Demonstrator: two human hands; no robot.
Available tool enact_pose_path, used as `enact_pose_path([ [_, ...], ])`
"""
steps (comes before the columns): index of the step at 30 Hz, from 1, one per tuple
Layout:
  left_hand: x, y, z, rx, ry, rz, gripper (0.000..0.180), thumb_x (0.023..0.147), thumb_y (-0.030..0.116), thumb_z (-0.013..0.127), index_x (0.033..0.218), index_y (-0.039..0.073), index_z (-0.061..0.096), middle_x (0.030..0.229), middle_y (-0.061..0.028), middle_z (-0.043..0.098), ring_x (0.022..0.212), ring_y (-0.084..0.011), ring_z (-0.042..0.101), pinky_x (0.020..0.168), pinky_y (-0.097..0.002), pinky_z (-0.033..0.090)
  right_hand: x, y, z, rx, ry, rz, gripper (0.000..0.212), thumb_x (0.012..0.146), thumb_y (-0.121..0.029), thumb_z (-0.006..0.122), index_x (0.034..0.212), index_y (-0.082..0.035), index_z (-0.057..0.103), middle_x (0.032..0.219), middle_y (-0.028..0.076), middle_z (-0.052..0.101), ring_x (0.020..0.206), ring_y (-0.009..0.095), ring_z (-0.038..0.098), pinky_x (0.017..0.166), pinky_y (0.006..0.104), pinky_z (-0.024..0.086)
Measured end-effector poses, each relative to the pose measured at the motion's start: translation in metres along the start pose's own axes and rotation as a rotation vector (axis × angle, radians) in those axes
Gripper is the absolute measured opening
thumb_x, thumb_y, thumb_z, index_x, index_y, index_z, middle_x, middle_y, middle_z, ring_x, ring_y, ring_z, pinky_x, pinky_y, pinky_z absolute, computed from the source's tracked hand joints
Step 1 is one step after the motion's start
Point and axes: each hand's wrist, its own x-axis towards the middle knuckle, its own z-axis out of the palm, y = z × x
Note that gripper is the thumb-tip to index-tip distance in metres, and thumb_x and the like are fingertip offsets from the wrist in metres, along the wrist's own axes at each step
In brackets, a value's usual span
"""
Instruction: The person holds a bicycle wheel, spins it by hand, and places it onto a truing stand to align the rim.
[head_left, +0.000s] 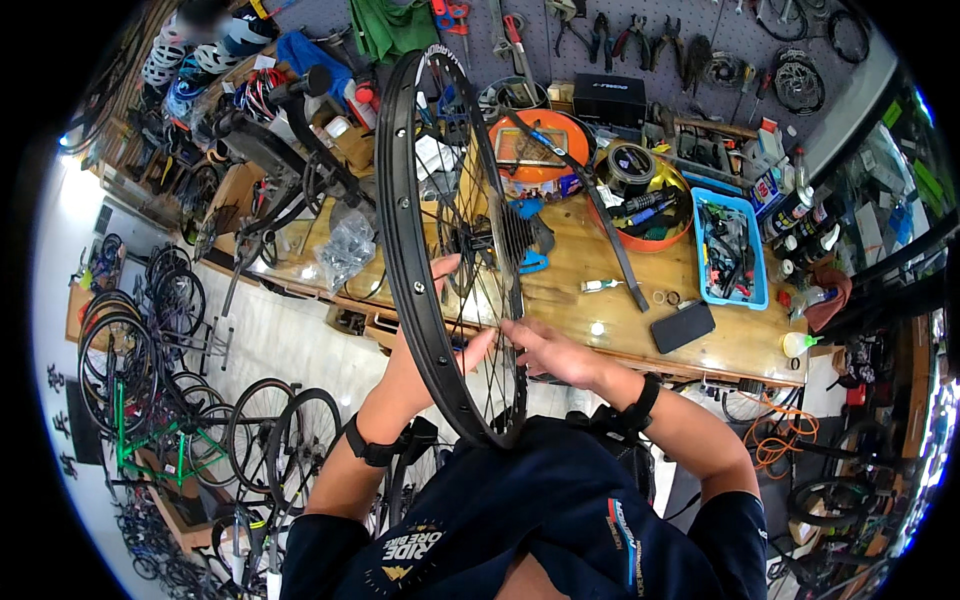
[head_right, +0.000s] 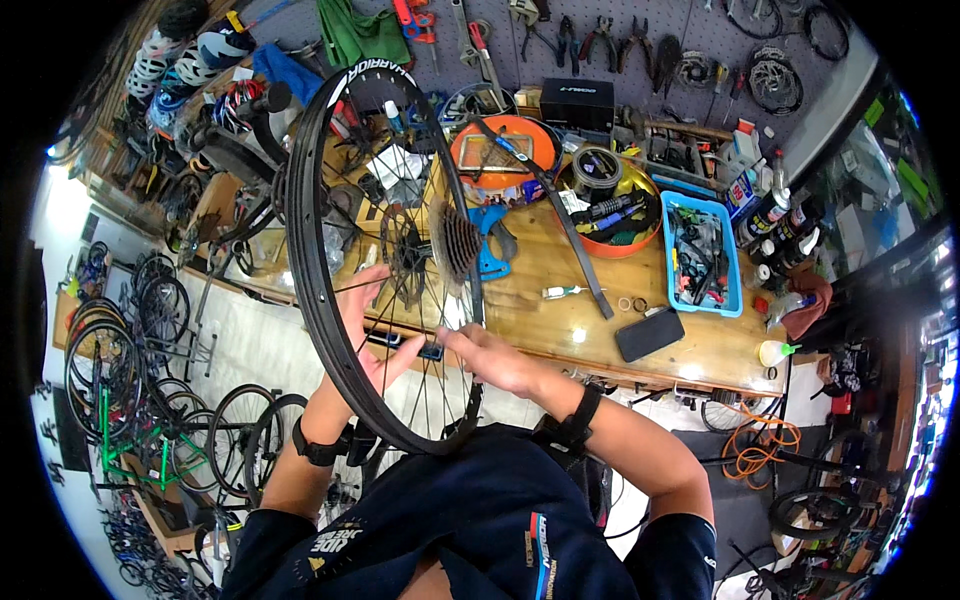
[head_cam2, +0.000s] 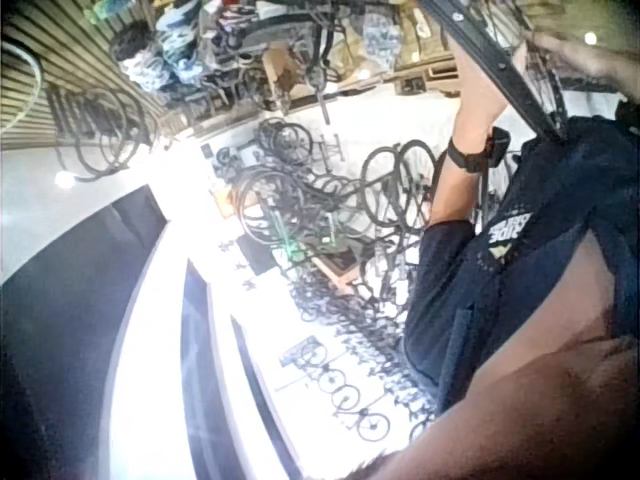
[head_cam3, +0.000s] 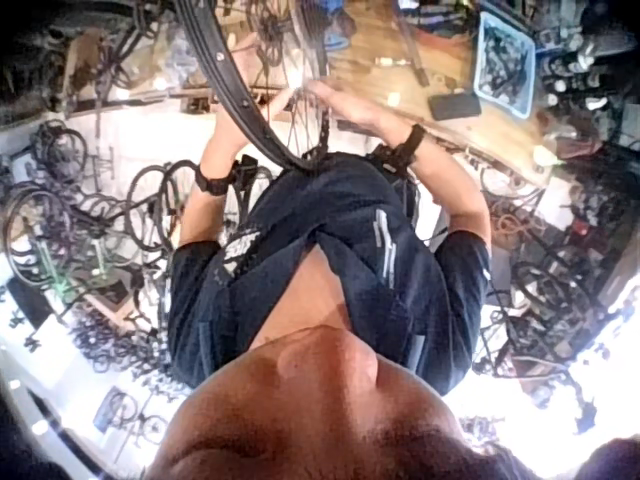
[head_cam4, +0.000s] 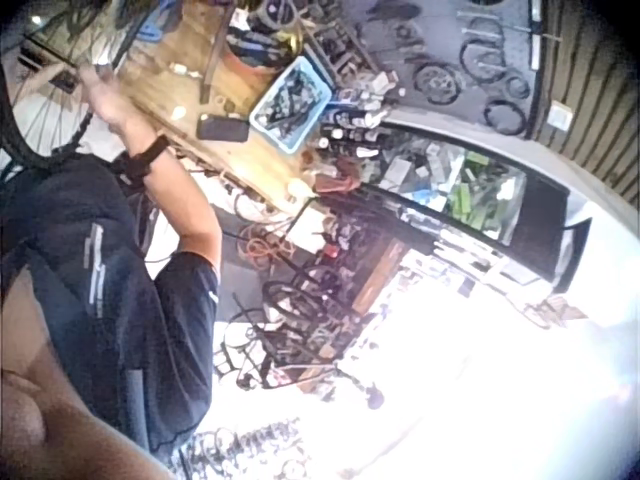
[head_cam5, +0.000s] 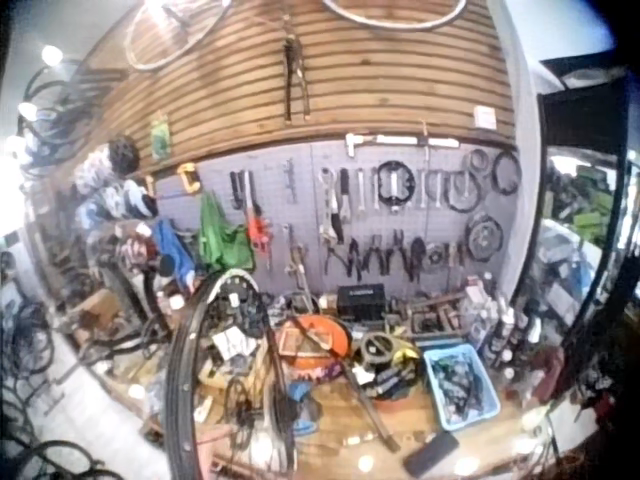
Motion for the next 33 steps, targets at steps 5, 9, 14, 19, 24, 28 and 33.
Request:
enact_pose_path([
  [5,-0.015,0.003,-0.010,0.037,-0.104,-0.110,0.088,0.074,0.020,0.082,0.144,-0.005,0.034,0.149,-0.0235,0.036,0.141,-0.0363,0.035,0.115,-0.0450,0.030,0.011,-0.005,0.007,0.121,-0.006,0.044,0.066,0.093,-0.066,0.050,0.104,-0.001,0.057,0.084,0.005,0.055,0.076,0.014,0.053,0.070,0.0285,0.046],
  [9,-0.031,-0.002,-0.015,0.078,-0.062,-0.082,0.085,0.077,0.018,0.078,0.146,-0.003,0.032,0.145,-0.0256,0.037,0.136,-0.0442,0.035,0.112,-0.0469,0.032,0.009,-0.020,0.008,0.218,-0.166,0.062,0.048,0.102,-0.049,0.046,0.091,-0.003,0.056,0.074,0.006,0.058,0.064,0.015,0.061,0.060,0.0276,0.053],
  [14,-0.076,-0.038,0.018,-0.193,-0.016,-0.340,0.057,0.090,0.023,0.070,0.131,-0.005,0.043,0.122,-0.0212,0.051,0.110,-0.0290,0.055,0.095,-0.0391,0.045,0.009,-0.020,0.015,0.151,-0.081,0.049,0.047,0.104,-0.043,0.041,0.088,-0.001,0.055,0.071,0.008,0.059,0.063,0.018,0.063,0.059,0.0304,0.057],
  [19,-0.081,-0.056,0.047,-0.600,-0.302,-0.497,0.048,0.099,0.037,0.059,0.117,-0.007,0.052,0.099,-0.0163,0.064,0.093,-0.0213,0.064,0.081,-0.0352,0.052,0.011,-0.013,0.010,0.081,-0.078,-0.022,0.048,0.105,-0.042,0.039,0.094,0.000,0.061,0.077,0.010,0.064,0.066,0.018,0.064,0.062,0.0316,0.057],
  [24,-0.079,-0.061,0.062,-0.832,-0.226,-0.538,0.048,0.099,0.042,0.056,0.101,-0.006,0.056,0.084,-0.0109,0.067,0.076,-0.0164,0.067,0.068,-0.0310,0.054,0.015,-0.011,0.009,0.110,-0.141,0.025,0.050,0.106,-0.042,0.036,0.099,-0.001,0.063,0.081,0.010,0.066,0.071,0.018,0.066,0.066,0.0317,0.057],
  [28,-0.073,-0.057,0.062,-0.776,-0.261,-0.645,0.046,0.100,0.040,0.054,0.092,-0.005,0.057,0.079,-0.0119,0.067,0.068,-0.0181,0.067,0.060,-0.0322,0.054,0.018,-0.005,0.005,0.152,-0.154,0.051,0.051,0.105,-0.043,0.034,0.101,-0.001,0.064,0.084,0.010,0.068,0.071,0.018,0.066,0.066,0.0321,0.057],
  [33,-0.059,-0.040,0.053,-0.627,-0.281,-0.732,0.046,0.098,0.040,0.053,0.088,-0.005,0.057,0.072,-0.0137,0.065,0.064,-0.0213,0.068,0.058,-0.0337,0.054,0.012,-0.012,0.004,0.182,-0.174,0.089,0.048,0.104,-0.040,0.037,0.105,-0.002,0.065,0.087,0.010,0.071,0.075,0.018,0.069,0.064,0.0306,0.056],
])
